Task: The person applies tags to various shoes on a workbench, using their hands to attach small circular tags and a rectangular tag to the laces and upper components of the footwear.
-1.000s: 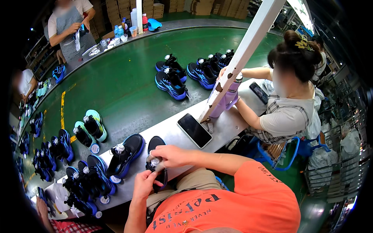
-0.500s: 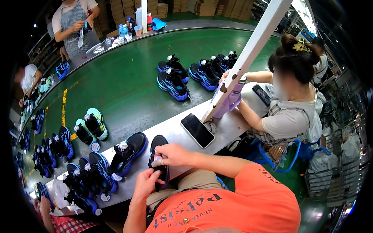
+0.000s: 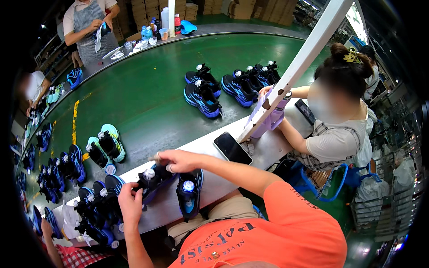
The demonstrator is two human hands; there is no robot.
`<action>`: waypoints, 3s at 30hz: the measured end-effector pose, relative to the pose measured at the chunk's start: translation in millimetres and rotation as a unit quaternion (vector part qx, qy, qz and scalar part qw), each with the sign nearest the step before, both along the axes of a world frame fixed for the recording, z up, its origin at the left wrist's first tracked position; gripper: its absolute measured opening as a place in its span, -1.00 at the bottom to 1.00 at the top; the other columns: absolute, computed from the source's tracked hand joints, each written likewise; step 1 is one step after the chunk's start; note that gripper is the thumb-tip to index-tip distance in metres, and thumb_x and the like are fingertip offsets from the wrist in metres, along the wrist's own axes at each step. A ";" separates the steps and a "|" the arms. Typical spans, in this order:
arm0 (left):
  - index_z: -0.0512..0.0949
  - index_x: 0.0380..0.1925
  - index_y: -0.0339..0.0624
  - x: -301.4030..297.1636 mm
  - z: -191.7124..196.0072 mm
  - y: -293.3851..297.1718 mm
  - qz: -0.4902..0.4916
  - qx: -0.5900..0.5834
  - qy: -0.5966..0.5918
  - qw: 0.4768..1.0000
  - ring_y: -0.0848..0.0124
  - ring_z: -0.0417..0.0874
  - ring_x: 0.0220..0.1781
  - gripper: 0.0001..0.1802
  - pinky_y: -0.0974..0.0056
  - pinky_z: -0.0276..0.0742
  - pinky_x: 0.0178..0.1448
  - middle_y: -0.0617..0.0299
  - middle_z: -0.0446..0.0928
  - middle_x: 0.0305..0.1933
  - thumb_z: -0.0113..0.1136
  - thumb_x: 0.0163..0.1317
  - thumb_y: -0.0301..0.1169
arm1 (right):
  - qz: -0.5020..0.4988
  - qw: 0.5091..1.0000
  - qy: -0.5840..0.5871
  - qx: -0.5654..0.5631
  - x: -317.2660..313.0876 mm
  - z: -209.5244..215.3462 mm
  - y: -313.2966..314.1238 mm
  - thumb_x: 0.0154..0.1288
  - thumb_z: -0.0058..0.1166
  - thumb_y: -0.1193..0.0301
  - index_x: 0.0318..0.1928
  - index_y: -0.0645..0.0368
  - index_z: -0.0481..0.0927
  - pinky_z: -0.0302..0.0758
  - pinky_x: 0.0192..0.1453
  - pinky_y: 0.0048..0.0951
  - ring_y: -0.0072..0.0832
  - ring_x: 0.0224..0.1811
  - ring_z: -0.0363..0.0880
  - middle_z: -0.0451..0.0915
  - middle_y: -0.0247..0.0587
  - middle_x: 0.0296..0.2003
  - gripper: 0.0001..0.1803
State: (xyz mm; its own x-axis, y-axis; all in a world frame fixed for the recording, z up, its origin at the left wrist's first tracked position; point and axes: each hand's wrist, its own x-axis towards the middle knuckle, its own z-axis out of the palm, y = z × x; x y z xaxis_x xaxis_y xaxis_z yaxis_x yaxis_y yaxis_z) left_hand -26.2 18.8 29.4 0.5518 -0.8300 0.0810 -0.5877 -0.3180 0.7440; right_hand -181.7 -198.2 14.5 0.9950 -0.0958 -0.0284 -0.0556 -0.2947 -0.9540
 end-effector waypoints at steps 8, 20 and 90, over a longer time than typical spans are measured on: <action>0.54 -0.47 -0.34 25.2 -15.8 -22.7 -0.105 0.093 -0.183 0.973 0.02 0.53 -0.34 -0.86 0.09 0.43 -0.21 -0.04 0.52 -0.40 0.22 0.02 -0.47 | 0.117 0.992 0.017 -0.034 34.8 0.2 19.9 -0.07 0.20 0.46 0.33 0.07 0.22 0.33 0.22 -0.33 -0.22 0.13 0.44 0.48 -0.02 0.08 -0.15; 0.54 -0.35 -0.39 6.6 -64.2 -3.9 0.003 -0.065 0.100 0.993 0.37 0.53 -0.37 -0.85 0.35 0.39 -0.26 0.14 0.52 -0.42 0.10 0.15 -0.50 | 0.045 0.968 -0.078 -0.235 23.5 -5.0 49.1 -0.26 0.40 0.37 -0.04 0.03 0.52 0.40 0.01 -0.17 -0.09 -0.05 0.43 0.42 -0.08 -0.15 -0.39; 0.60 -0.29 -0.31 -43.2 52.1 4.1 0.024 0.054 0.047 0.997 0.62 0.46 -0.42 -0.85 0.48 0.35 -0.34 0.31 0.56 -0.42 0.17 0.23 -0.44 | -0.188 0.961 0.124 -0.159 -86.3 28.5 53.6 0.08 0.28 0.34 -0.06 0.00 0.64 0.41 -0.17 -0.51 -0.49 -0.33 0.39 0.37 -0.31 -0.35 -0.65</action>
State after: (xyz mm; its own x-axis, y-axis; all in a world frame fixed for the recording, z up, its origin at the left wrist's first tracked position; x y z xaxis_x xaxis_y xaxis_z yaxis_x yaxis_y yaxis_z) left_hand -69.4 22.9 81.6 0.5918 -0.8039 -0.0601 -0.5000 -0.4245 0.7548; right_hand -268.0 -144.6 43.0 0.8550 -0.4899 -0.1701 -0.4288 -0.4833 -0.7632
